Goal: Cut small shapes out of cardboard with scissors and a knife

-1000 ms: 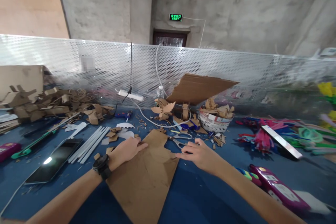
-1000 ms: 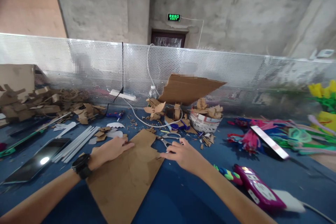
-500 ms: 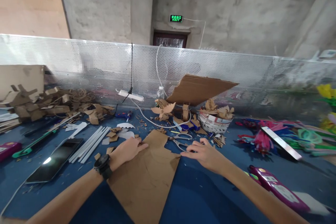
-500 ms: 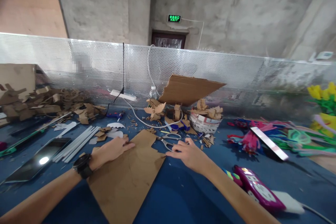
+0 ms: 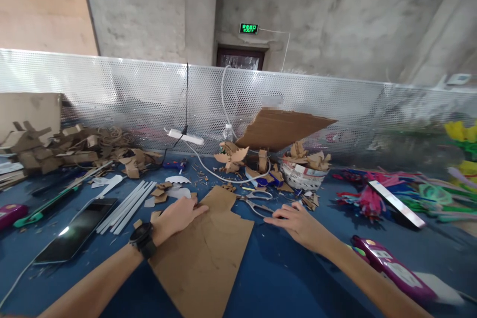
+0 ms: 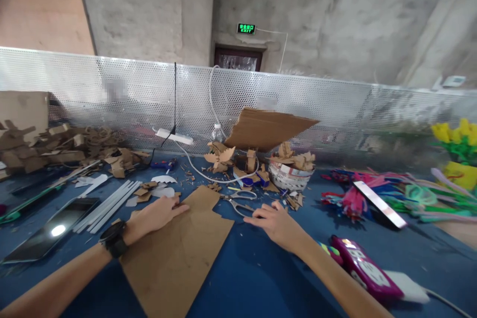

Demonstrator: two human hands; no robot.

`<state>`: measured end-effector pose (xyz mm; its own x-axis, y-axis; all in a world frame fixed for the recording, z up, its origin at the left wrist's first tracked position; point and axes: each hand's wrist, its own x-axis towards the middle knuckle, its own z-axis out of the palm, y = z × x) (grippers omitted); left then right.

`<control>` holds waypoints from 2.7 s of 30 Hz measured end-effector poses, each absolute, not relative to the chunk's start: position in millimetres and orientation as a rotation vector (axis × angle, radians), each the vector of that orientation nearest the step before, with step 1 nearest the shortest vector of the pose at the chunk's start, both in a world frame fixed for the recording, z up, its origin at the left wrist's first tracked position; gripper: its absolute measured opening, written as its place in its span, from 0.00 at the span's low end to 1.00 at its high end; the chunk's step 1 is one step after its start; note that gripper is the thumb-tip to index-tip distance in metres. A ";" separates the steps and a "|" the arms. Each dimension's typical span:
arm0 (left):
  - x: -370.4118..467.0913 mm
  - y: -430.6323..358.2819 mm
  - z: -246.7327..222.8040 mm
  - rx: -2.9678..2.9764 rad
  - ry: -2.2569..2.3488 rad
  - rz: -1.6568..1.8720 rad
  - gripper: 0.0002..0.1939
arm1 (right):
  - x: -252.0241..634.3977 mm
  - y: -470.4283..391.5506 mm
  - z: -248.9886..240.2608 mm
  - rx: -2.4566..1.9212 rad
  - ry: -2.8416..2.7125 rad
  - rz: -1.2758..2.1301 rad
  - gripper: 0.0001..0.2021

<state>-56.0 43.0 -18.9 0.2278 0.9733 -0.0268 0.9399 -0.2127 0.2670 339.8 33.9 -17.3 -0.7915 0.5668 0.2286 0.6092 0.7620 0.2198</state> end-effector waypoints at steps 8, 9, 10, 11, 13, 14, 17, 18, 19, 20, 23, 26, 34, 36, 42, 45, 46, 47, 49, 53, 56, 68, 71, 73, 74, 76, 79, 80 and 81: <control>-58.5 35.8 -17.3 2.224 1.785 0.277 0.30 | 318.3 19.5 -0.2 -1.077 -2.597 -0.213 0.20; -58.2 34.0 -16.2 2.220 1.792 0.268 0.30 | 308.6 16.9 1.8 -1.061 -2.577 -0.194 0.20; -57.7 32.0 -14.9 2.218 1.808 0.262 0.30 | 297.5 14.3 3.0 -1.049 -2.576 -0.171 0.20; -57.1 29.8 -13.4 2.214 1.831 0.255 0.30 | 285.5 12.0 3.5 -1.042 -2.588 -0.143 0.20; -55.8 25.6 -10.3 2.206 1.886 0.244 0.30 | 261.4 8.5 3.1 -1.006 -2.670 -0.059 0.19; -55.0 23.7 -9.0 2.206 1.906 0.241 0.30 | 250.6 7.6 2.9 -1.013 -2.705 -0.014 0.19; -53.0 20.1 -7.8 2.227 1.926 0.244 0.31 | 226.8 8.0 3.4 -1.056 -2.753 0.068 0.20; -52.4 19.6 -8.2 2.237 1.928 0.245 0.31 | 222.0 8.9 3.9 -1.077 -2.756 0.066 0.20; -51.9 19.4 -8.9 2.247 1.930 0.245 0.31 | 218.3 9.9 4.3 -1.096 -2.758 0.060 0.20; -51.4 19.5 -9.8 2.255 1.934 0.244 0.31 | 215.5 10.9 4.4 -1.111 -2.761 0.055 0.20; -50.4 19.7 -11.9 2.276 1.939 0.231 0.31 | 209.6 13.1 2.9 -1.133 -2.755 0.057 0.20; -49.8 19.6 -12.7 2.288 1.942 0.232 0.31 | 205.1 13.6 -0.2 -1.144 -2.732 0.061 0.20; -48.3 19.0 -11.2 2.285 1.956 0.218 0.30 | 198.1 12.7 -5.8 -1.151 -2.712 0.064 0.21; -48.1 18.3 -10.0 2.286 1.947 0.221 0.30 | 196.8 12.1 -6.1 -1.175 -2.708 0.053 0.21; -48.1 18.2 -8.8 2.278 1.942 0.220 0.31 | 194.8 10.0 -6.0 -1.195 -2.723 0.022 0.23; -48.2 18.6 -10.0 2.281 1.941 0.227 0.31 | 194.7 9.5 -6.4 -1.177 -2.731 0.016 0.22; -48.3 18.6 -10.3 2.282 1.943 0.232 0.31 | 194.7 9.3 -6.3 -1.173 -2.733 0.015 0.22; -48.4 18.6 -10.6 2.283 1.943 0.236 0.31 | 194.7 9.1 -6.0 -1.168 -2.735 0.014 0.22; -48.5 18.5 -10.8 2.282 1.942 0.239 0.30 | 194.8 8.3 -5.1 -1.167 -2.742 0.018 0.23; -48.2 17.7 -9.8 2.274 1.946 0.241 0.30 | 194.3 5.8 -4.1 -1.197 -2.745 0.009 0.23; -47.2 16.8 -8.3 2.260 1.958 0.239 0.30 | 192.7 3.6 -5.3 -1.216 -2.747 -0.025 0.24; -47.0 20.1 -8.6 2.227 1.931 0.193 0.31 | 190.3 5.1 13.6 -1.121 -2.917 -0.161 0.21; -46.6 18.5 -6.5 2.241 1.918 0.201 0.31 | 192.5 3.8 16.5 -1.116 -2.944 -0.189 0.21; -46.4 17.9 -5.8 2.243 1.919 0.198 0.32 | 193.9 2.6 17.3 -1.112 -2.962 -0.203 0.22; -46.4 18.0 -6.0 2.243 1.921 0.197 0.31 | 194.4 2.1 17.7 -1.109 -2.968 -0.208 0.22; -46.7 18.7 -7.3 2.247 1.921 0.198 0.30 | 195.4 1.2 18.8 -1.103 -2.978 -0.219 0.22; -47.7 20.1 -10.2 2.256 1.911 0.211 0.30 | 196.5 0.9 21.4 -1.094 -3.004 -0.229 0.23; -48.0 20.5 -11.0 2.257 1.908 0.218 0.30 | 196.9 1.0 22.3 -1.092 -3.014 -0.227 0.24; -48.4 20.9 -11.7 2.257 1.905 0.224 0.30 | 197.5 1.2 23.2 -1.092 -3.021 -0.223 0.24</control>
<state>-48.4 20.9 -11.7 0.1676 0.9858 -0.0006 0.9588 -0.1629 0.2327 197.5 1.2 23.2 -0.7673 0.6407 -0.0270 0.6298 0.7609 0.1564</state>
